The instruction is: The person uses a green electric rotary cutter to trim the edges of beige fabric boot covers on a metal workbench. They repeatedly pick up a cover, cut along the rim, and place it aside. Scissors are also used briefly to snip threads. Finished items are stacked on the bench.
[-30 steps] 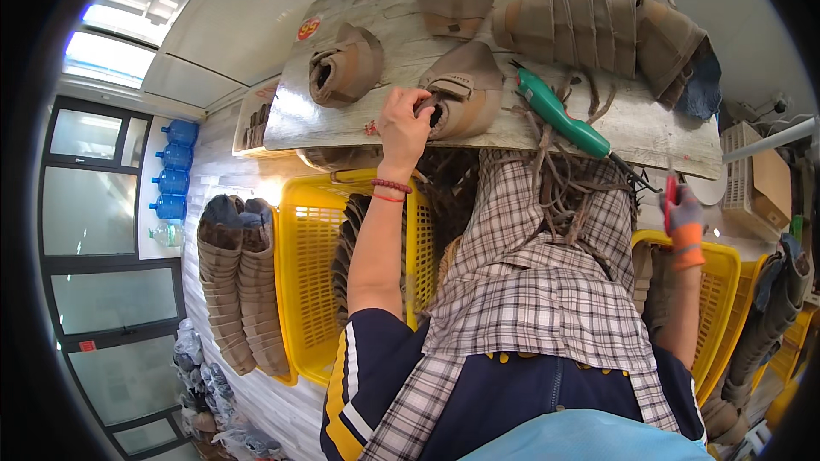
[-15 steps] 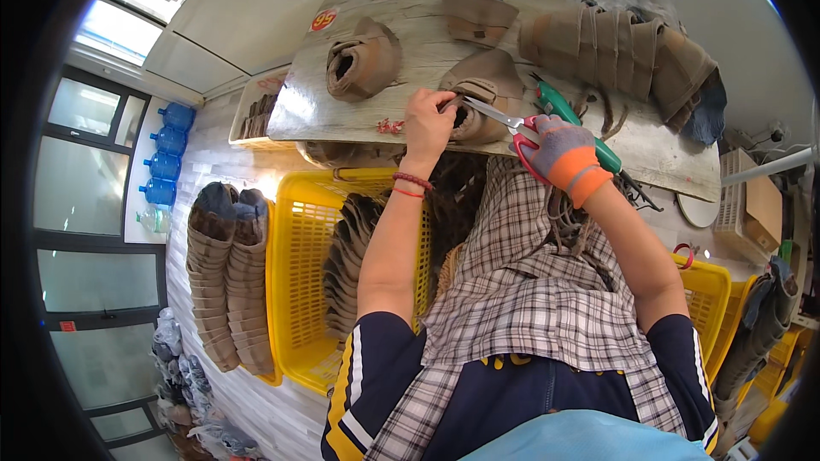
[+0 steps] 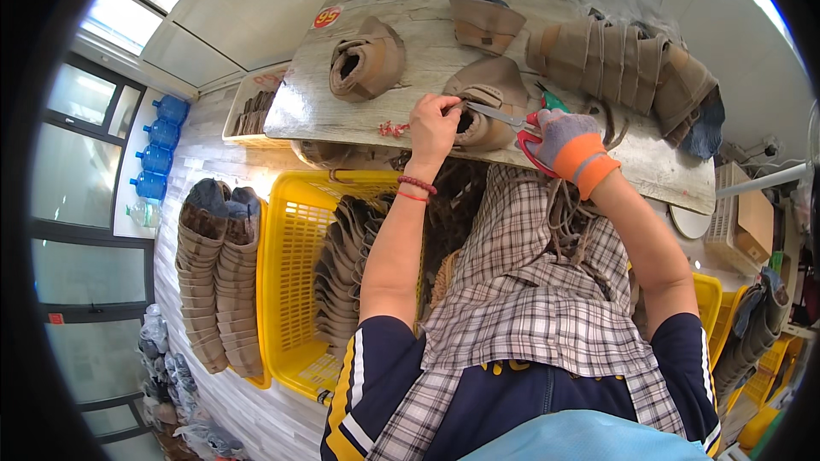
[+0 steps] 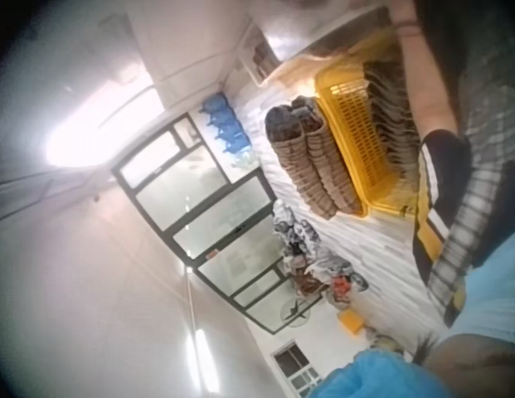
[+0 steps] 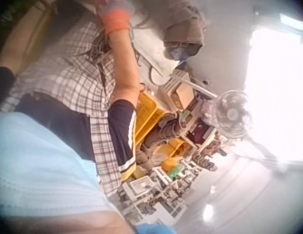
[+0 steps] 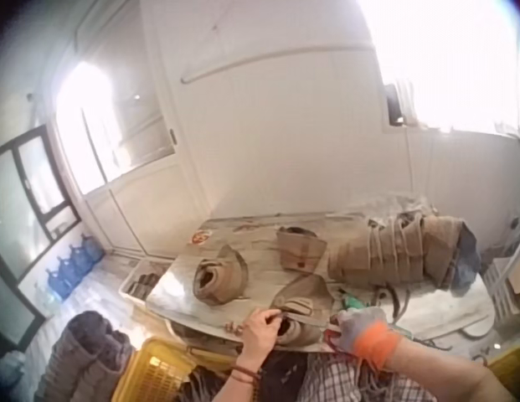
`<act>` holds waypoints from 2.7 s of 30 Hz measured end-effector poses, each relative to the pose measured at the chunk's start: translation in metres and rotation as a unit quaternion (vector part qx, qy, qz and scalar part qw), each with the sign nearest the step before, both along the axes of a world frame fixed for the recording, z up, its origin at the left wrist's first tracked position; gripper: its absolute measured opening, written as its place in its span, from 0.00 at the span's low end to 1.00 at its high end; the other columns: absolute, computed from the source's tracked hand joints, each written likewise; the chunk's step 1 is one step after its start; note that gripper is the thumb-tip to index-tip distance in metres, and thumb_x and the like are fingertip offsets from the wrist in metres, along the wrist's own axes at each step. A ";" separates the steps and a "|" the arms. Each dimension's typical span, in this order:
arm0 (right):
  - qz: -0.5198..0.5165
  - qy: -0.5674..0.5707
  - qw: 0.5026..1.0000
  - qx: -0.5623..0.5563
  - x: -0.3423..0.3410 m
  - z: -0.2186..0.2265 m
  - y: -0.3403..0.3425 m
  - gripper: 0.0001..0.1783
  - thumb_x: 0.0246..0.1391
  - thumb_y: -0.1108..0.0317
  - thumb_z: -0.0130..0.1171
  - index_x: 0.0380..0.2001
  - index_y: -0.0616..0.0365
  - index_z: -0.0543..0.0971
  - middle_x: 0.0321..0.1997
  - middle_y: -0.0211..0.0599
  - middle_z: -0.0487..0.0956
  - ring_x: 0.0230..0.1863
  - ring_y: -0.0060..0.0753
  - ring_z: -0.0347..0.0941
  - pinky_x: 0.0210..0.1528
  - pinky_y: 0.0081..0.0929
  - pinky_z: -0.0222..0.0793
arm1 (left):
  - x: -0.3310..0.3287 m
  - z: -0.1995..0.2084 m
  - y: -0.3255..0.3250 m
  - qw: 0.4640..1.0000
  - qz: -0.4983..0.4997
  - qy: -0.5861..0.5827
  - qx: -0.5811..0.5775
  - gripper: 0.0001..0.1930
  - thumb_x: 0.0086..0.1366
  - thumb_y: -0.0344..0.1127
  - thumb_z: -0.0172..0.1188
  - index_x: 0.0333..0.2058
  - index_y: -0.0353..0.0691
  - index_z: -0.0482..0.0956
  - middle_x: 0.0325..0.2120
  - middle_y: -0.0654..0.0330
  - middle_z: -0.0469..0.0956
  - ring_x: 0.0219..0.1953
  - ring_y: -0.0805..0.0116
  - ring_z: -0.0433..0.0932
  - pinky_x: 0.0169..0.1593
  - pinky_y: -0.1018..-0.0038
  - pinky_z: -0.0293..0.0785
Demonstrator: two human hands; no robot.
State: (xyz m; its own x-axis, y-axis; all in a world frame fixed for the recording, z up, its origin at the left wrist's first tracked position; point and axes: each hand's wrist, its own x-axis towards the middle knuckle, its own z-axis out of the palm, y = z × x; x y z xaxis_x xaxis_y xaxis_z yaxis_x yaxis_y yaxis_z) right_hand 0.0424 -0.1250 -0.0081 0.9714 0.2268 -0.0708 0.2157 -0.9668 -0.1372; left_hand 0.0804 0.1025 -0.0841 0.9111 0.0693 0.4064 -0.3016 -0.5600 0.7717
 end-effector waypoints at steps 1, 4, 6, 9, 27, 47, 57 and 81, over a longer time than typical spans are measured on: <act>0.004 -0.003 1.000 0.000 0.000 0.001 0.001 0.22 0.52 0.45 0.56 0.43 0.47 0.80 0.42 0.38 0.81 0.43 0.40 0.78 0.44 0.35 0.72 | 0.000 0.000 0.001 1.000 -0.001 0.008 -0.014 0.09 0.52 0.25 0.64 0.35 0.32 0.83 0.28 0.57 0.77 0.29 0.69 0.77 0.37 0.75 0.73; 0.014 -0.015 1.000 -0.002 0.001 0.004 0.004 0.22 0.51 0.47 0.57 0.43 0.48 0.79 0.43 0.40 0.80 0.43 0.41 0.77 0.44 0.35 0.72 | 0.000 0.000 0.002 0.999 -0.004 0.027 -0.047 0.09 0.53 0.26 0.64 0.35 0.32 0.82 0.28 0.58 0.77 0.30 0.70 0.77 0.37 0.75 0.73; 0.017 -0.027 0.999 -0.010 0.004 0.002 0.004 0.21 0.51 0.47 0.57 0.43 0.48 0.79 0.43 0.40 0.80 0.43 0.41 0.78 0.44 0.36 0.72 | -0.001 0.002 0.000 0.998 -0.005 0.037 -0.055 0.09 0.53 0.26 0.64 0.35 0.32 0.82 0.28 0.58 0.77 0.30 0.70 0.77 0.37 0.76 0.73; 0.023 -0.052 0.998 -0.031 0.010 -0.007 0.001 0.23 0.52 0.43 0.54 0.42 0.47 0.80 0.37 0.36 0.82 0.42 0.39 0.78 0.43 0.34 0.73 | 0.001 0.000 0.000 0.996 -0.006 0.050 -0.069 0.09 0.53 0.26 0.64 0.35 0.32 0.82 0.28 0.58 0.77 0.30 0.70 0.76 0.38 0.75 0.73; -0.033 -0.092 0.991 0.095 -0.019 -0.030 -0.028 0.25 0.47 0.43 0.60 0.40 0.50 0.79 0.40 0.38 0.79 0.43 0.43 0.76 0.44 0.38 0.72 | 0.007 0.037 -0.010 0.916 -0.071 -0.157 0.361 0.05 0.54 0.36 0.61 0.27 0.42 0.79 0.23 0.62 0.77 0.27 0.60 0.73 0.38 0.67 0.62; -0.020 -0.060 0.996 0.059 -0.007 -0.026 -0.020 0.29 0.46 0.40 0.61 0.42 0.50 0.79 0.41 0.37 0.80 0.44 0.42 0.77 0.44 0.37 0.72 | 0.010 0.027 -0.002 0.995 -0.101 0.004 -0.016 0.05 0.60 0.31 0.59 0.33 0.36 0.78 0.26 0.59 0.75 0.30 0.67 0.74 0.37 0.74 0.69; -0.020 -0.058 0.996 0.062 -0.013 -0.028 -0.038 0.31 0.43 0.38 0.63 0.40 0.52 0.80 0.37 0.40 0.81 0.38 0.45 0.78 0.42 0.38 0.72 | 0.053 0.018 -0.005 0.981 -0.130 0.018 0.145 0.09 0.60 0.35 0.56 0.32 0.35 0.78 0.29 0.51 0.76 0.32 0.55 0.75 0.36 0.68 0.69; -0.076 -0.134 0.980 0.128 -0.037 -0.038 -0.066 0.26 0.44 0.45 0.65 0.41 0.52 0.79 0.37 0.38 0.81 0.39 0.43 0.78 0.41 0.36 0.72 | 0.055 0.048 0.136 0.914 0.175 -0.239 0.276 0.07 0.55 0.37 0.62 0.27 0.40 0.76 0.32 0.57 0.76 0.40 0.56 0.73 0.44 0.60 0.65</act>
